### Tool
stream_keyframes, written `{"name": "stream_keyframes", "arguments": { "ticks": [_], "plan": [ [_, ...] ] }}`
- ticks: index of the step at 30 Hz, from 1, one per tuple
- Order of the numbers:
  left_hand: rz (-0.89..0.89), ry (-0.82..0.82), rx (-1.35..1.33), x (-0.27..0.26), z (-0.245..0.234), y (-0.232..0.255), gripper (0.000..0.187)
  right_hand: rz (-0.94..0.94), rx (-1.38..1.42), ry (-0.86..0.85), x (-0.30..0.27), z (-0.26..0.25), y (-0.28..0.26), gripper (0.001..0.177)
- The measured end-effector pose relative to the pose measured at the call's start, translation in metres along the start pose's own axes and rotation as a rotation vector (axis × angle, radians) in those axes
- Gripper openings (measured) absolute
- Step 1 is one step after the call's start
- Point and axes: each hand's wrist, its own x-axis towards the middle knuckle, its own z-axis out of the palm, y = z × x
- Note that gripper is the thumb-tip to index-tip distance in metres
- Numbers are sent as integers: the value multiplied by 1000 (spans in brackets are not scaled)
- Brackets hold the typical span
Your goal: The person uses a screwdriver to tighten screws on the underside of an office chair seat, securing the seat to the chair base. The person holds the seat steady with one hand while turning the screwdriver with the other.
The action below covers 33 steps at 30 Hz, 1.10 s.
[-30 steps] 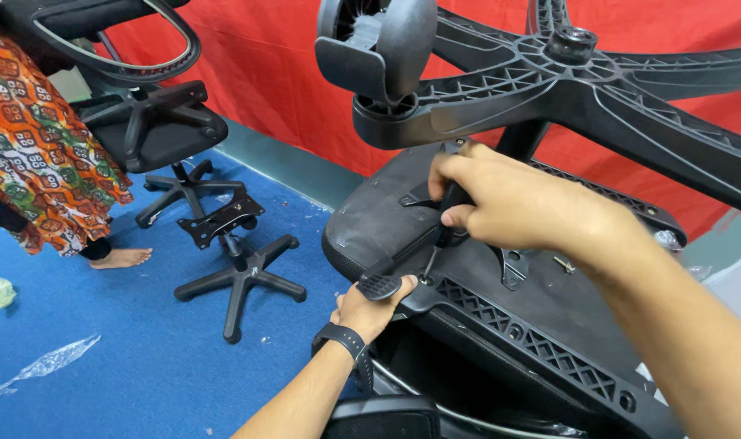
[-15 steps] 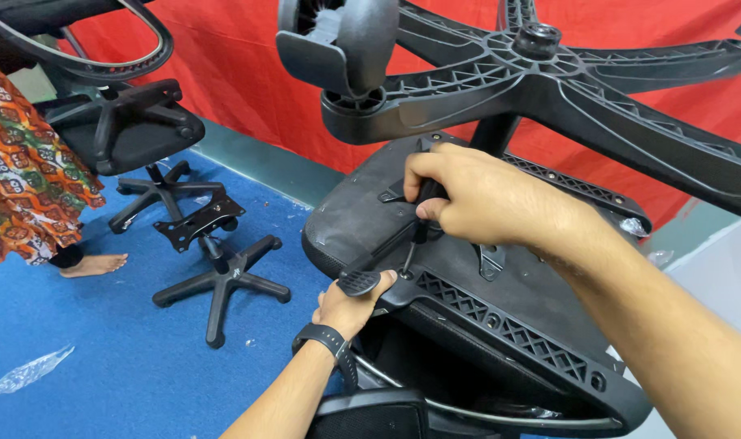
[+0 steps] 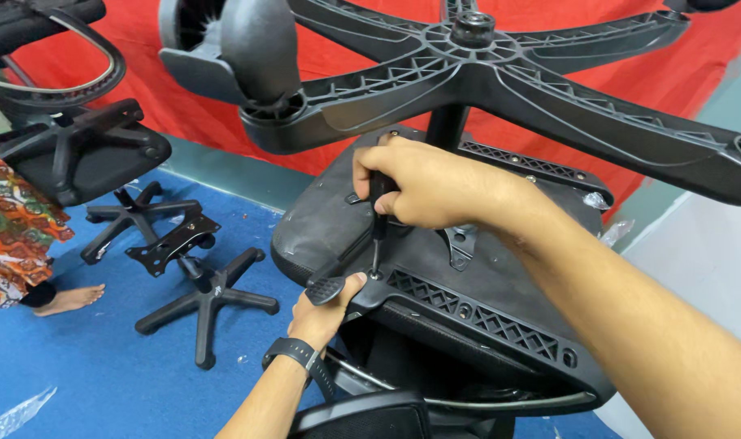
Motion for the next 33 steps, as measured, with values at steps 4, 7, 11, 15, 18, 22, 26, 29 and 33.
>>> {"name": "stream_keyframes", "arguments": {
  "ticks": [4, 7, 11, 15, 18, 22, 26, 29, 33],
  "plan": [
    [16, -13, -35, 8, 2, -7, 71, 541, -391, -6, -2, 9, -15, 51],
    [79, -42, -139, 13, 5, -11, 68, 732, -465, -144, -3, 8, -18, 50],
    [57, -41, -126, 18, 7, -16, 68, 215, -159, 22, -10, -2, -12, 25],
    [77, -60, -190, 18, 7, -18, 68, -20, 29, 126, -14, -3, -15, 33],
    [86, -43, -164, 18, 7, -18, 69, 853, -270, -177, -10, 0, -19, 56],
    [69, -37, -151, 18, 7, -16, 69, 525, -177, -123, -10, -5, -14, 31],
    [82, -56, -177, 18, 7, -17, 67, 51, 82, 20, -22, -2, -8, 24],
    [121, -70, -223, 17, 7, -18, 67, 374, -95, 30, -24, 12, -12, 39],
    [102, -45, -162, 15, 6, -15, 69, 507, -147, 100, -24, 14, -20, 34]
  ]
}}
